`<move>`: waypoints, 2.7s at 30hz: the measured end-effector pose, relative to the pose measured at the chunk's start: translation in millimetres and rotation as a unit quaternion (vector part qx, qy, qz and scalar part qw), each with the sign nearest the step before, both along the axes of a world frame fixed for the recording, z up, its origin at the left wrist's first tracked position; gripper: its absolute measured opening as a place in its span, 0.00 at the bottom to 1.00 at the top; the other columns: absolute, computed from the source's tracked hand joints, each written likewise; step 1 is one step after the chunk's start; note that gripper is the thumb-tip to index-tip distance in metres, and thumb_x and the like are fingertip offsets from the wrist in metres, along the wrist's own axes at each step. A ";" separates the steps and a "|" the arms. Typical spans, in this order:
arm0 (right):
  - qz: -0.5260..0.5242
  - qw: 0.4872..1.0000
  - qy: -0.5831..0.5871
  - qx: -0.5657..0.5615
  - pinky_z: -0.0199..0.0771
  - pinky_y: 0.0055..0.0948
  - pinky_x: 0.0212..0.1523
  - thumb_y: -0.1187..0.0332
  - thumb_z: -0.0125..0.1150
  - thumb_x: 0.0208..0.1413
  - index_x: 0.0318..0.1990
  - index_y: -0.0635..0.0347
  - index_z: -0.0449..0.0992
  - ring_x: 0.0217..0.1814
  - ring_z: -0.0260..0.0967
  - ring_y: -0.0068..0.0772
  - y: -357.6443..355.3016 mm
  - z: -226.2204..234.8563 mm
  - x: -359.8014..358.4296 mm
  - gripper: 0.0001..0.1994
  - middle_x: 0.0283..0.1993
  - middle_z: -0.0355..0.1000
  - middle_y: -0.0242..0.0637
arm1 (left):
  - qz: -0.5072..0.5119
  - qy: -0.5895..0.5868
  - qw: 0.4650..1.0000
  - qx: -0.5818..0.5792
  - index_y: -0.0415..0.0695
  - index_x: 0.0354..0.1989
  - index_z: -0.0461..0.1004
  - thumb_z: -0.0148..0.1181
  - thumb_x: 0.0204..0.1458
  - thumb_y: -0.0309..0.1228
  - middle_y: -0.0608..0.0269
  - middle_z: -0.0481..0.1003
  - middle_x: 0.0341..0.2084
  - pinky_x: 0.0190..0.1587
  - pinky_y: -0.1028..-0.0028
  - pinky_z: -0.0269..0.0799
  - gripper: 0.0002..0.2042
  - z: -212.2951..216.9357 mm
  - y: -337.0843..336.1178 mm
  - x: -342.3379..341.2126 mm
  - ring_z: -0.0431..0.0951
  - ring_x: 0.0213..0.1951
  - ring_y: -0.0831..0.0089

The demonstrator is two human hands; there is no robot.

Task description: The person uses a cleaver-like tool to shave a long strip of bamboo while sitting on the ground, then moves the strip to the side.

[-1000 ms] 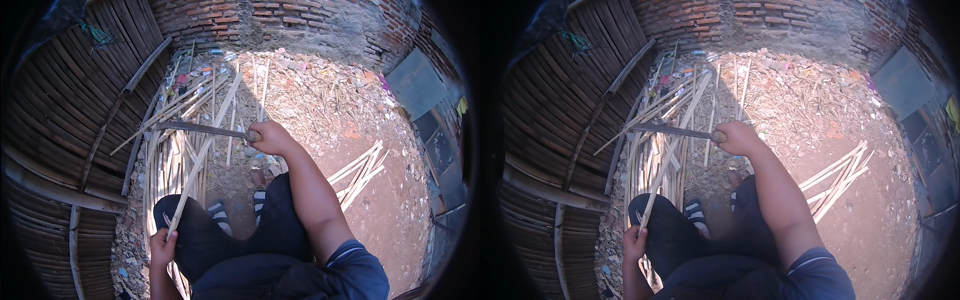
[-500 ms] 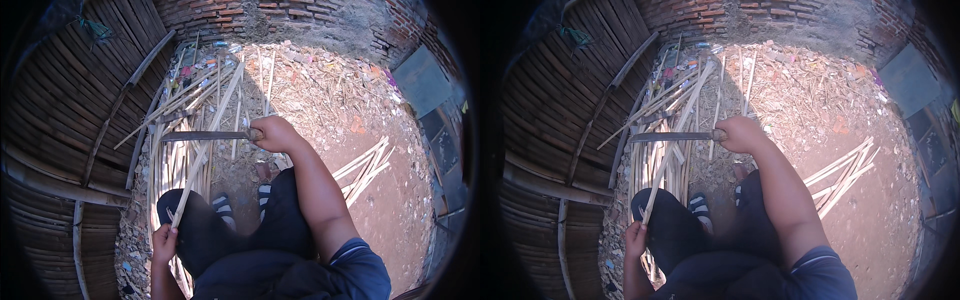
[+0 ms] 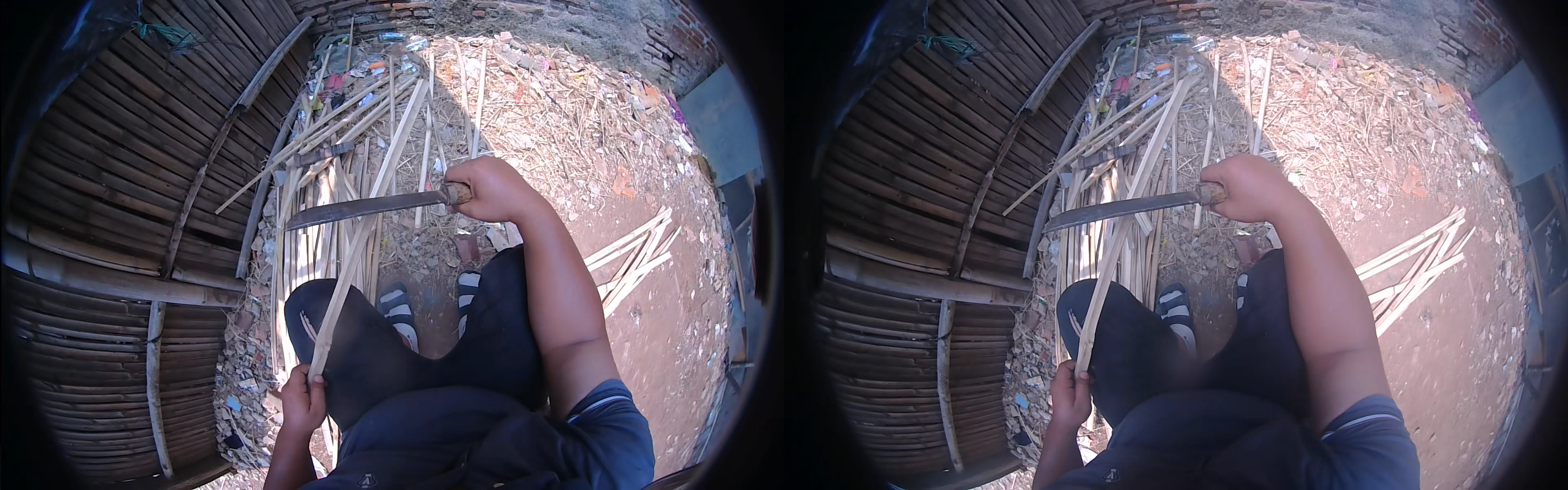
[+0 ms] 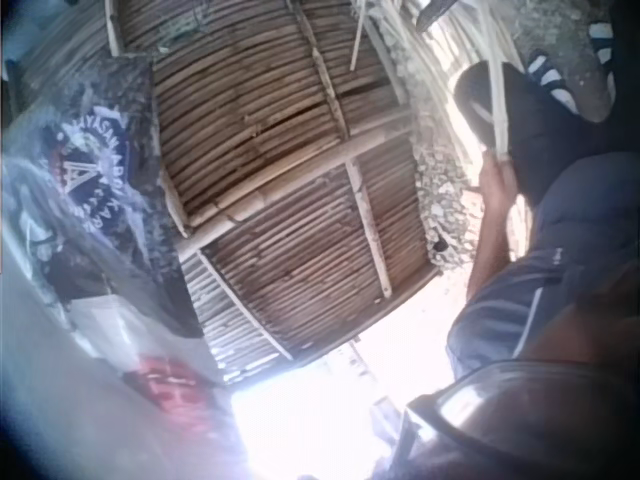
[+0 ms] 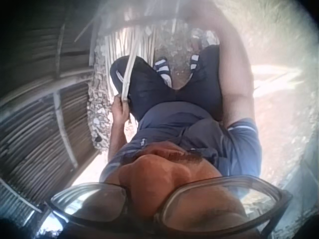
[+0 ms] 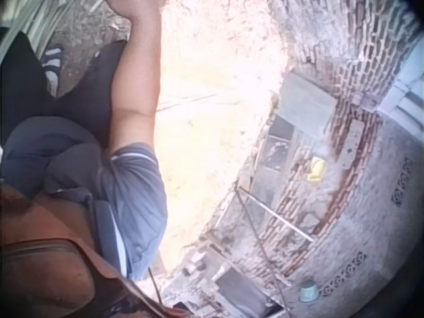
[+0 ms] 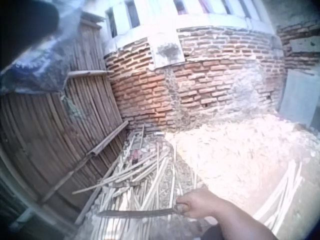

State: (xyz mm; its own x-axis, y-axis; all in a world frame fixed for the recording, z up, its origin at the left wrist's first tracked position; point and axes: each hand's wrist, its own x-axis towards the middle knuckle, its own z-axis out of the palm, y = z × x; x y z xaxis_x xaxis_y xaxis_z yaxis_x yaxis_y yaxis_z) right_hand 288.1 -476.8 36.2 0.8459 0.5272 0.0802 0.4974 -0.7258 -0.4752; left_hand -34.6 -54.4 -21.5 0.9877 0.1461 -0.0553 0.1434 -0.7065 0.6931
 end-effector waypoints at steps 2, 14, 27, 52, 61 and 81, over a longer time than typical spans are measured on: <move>-0.006 1.000 -0.013 -0.010 0.79 0.51 0.48 0.59 0.76 0.51 0.46 0.51 0.84 0.49 0.80 0.57 -0.2 2.5 -3.1 0.16 0.41 0.81 0.47 | -0.006 -0.058 0.997 0.041 0.36 0.49 0.74 0.63 0.66 0.34 0.58 0.77 0.23 0.30 0.67 0.73 0.13 1.5 -9.4 -1.0 0.77 0.24 0.66; -0.002 0.999 -0.034 0.002 0.80 0.53 0.47 0.64 0.73 0.49 0.44 0.53 0.84 0.46 0.81 0.57 11.4 0.6 -7.5 0.14 0.40 0.82 0.48 | 0.030 -0.080 0.996 -0.029 0.33 0.51 0.72 0.66 0.63 0.33 0.58 0.77 0.27 0.34 0.71 0.73 0.17 -3.0 -18.2 -13.9 0.76 0.28 0.73; -0.078 0.997 0.010 0.011 0.80 0.54 0.49 0.59 0.75 0.51 0.46 0.53 0.84 0.49 0.81 0.58 9.7 -20.1 10.3 0.17 0.42 0.82 0.49 | 0.086 -0.033 0.987 0.128 0.34 0.52 0.73 0.59 0.69 0.40 0.45 0.80 0.28 0.33 0.54 0.78 0.18 -27.9 -2.6 -43.7 0.84 0.28 0.44; -0.090 0.996 0.017 0.000 0.80 0.52 0.48 0.63 0.73 0.53 0.47 0.55 0.84 0.46 0.80 0.59 12.5 -9.1 13.7 0.15 0.39 0.81 0.51 | 0.051 0.031 0.992 0.110 0.36 0.43 0.76 0.62 0.68 0.44 0.53 0.75 0.19 0.29 0.59 0.73 0.18 -8.9 4.3 -31.4 0.80 0.23 0.55; 0.067 0.990 -0.086 0.089 0.77 0.55 0.44 0.67 0.72 0.48 0.43 0.54 0.82 0.43 0.79 0.59 51.4 1.9 -27.0 0.13 0.34 0.79 0.44 | 0.000 0.074 0.992 -0.098 0.40 0.41 0.73 0.73 0.61 0.41 0.71 0.72 0.23 0.30 0.77 0.66 0.18 39.8 -41.8 60.9 0.69 0.26 0.84; 0.106 0.993 -0.043 -0.034 0.80 0.53 0.46 0.67 0.71 0.50 0.42 0.55 0.82 0.45 0.81 0.58 78.1 -10.9 -28.3 0.11 0.36 0.81 0.48 | 0.024 0.072 0.997 -0.015 0.37 0.36 0.75 0.77 0.57 0.44 0.64 0.70 0.17 0.29 0.70 0.70 0.22 29.2 -60.6 91.4 0.71 0.21 0.75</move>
